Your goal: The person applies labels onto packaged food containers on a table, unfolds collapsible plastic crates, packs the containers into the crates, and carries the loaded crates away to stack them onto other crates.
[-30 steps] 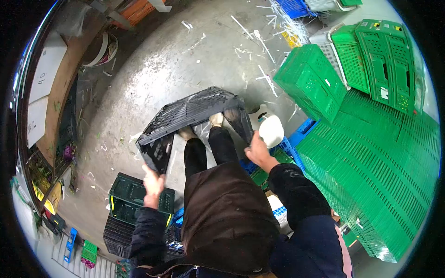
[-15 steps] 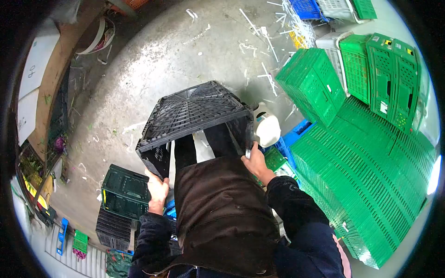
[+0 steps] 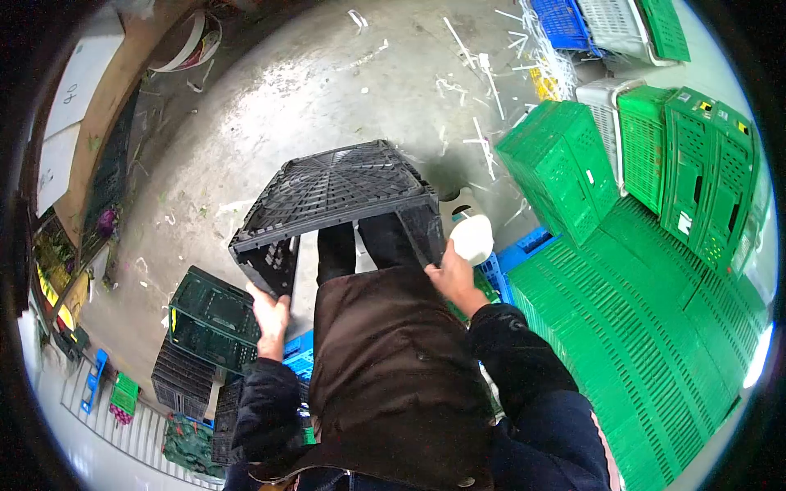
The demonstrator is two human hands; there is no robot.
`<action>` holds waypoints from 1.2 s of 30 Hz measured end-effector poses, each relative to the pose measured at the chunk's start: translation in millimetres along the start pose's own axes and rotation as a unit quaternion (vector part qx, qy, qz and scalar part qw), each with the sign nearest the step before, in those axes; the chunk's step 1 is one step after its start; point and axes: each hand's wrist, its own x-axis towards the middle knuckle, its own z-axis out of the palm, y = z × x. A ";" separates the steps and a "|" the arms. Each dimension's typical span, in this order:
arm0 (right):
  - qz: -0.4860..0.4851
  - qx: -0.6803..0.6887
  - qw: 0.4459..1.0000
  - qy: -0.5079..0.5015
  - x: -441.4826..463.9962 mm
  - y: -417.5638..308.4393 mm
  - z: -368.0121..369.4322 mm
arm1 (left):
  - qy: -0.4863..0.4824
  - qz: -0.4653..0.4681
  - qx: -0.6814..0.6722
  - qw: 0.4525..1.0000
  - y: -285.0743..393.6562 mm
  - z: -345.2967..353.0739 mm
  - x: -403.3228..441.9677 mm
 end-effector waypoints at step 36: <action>-0.014 0.159 0.986 0.036 -4.8 -2.1 19.8 | -0.001 0.034 0.021 0.999 3.5 -15.3 16.6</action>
